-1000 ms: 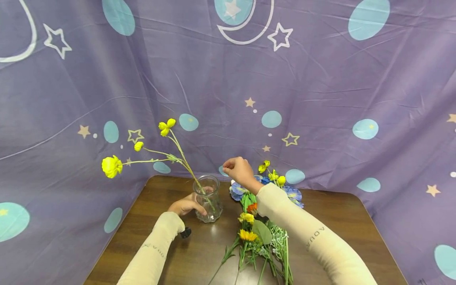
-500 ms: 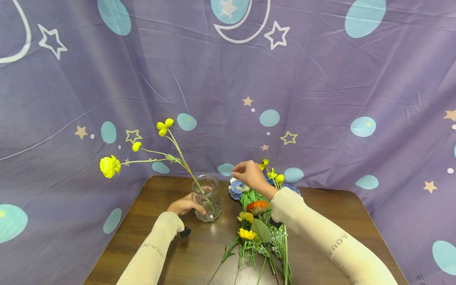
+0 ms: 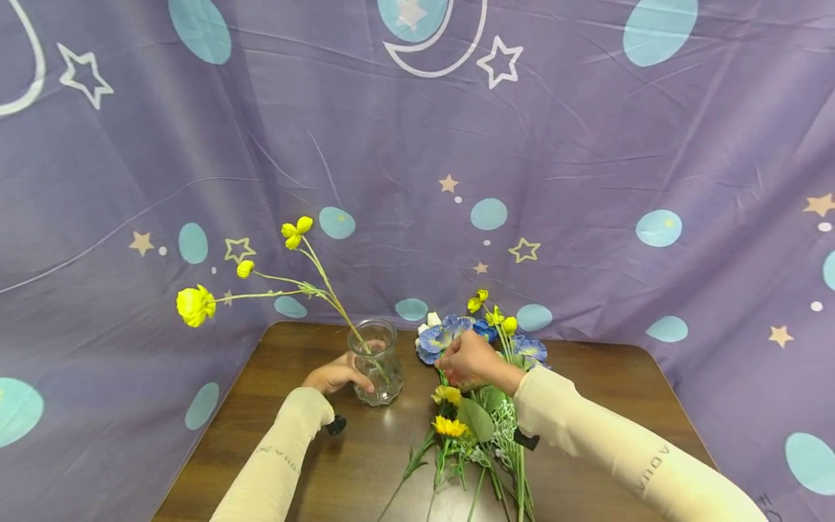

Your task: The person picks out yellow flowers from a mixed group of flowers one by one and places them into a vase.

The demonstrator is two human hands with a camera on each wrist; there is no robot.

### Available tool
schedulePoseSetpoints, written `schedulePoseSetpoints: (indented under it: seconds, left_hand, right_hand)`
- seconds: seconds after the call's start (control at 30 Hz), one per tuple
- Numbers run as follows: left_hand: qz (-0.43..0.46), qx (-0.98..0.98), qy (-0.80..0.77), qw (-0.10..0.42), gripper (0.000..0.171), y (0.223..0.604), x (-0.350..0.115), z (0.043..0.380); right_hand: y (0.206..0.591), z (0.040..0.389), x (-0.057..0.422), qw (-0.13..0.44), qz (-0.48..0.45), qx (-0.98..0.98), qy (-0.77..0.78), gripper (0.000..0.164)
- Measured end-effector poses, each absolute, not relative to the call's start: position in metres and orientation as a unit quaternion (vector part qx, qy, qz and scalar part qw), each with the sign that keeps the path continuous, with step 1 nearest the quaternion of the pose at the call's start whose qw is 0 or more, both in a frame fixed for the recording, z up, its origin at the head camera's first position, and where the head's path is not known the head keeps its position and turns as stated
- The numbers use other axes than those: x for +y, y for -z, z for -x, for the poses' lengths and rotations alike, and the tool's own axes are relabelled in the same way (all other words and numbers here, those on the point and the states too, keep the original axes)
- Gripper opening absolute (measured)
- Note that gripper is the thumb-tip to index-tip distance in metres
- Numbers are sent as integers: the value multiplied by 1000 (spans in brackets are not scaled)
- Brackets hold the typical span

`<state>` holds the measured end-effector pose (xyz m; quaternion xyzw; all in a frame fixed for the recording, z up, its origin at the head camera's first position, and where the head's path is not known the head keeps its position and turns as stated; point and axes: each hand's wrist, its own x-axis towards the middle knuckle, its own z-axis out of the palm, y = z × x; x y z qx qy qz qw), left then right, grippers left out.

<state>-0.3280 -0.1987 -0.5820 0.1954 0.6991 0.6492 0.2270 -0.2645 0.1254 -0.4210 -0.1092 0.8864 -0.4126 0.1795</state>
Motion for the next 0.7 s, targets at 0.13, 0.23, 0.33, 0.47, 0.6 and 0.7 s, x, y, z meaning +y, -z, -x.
schedulePoseSetpoints:
  seconds: [0.13,0.23,0.33,0.47,0.6,0.7]
  left_hand:
    - [-199,697,-651,228,92,581,-199,328]
    - [-194,697,-650,231,93,580,-198,328]
    - [-186,700,-650,231,93,579,-199,328]
    - [-184,701,-650,230,92,578,-199,327]
    - [-187,698,-652,231,91,577,-198,326]
    - [-188,699,-651,230,91,577,-198,326]
  right_hand:
    - [428,255,131,222,104,883,400,23]
    - [435,248,134,250,104,872,407,24]
    - [441,241,134,278,94,861,416,23]
    - [451,232,134,307,84,855,409,24]
    - [464,219,131,323,76,854,401,30]
    - [475,209,130,333,69,852,399,22]
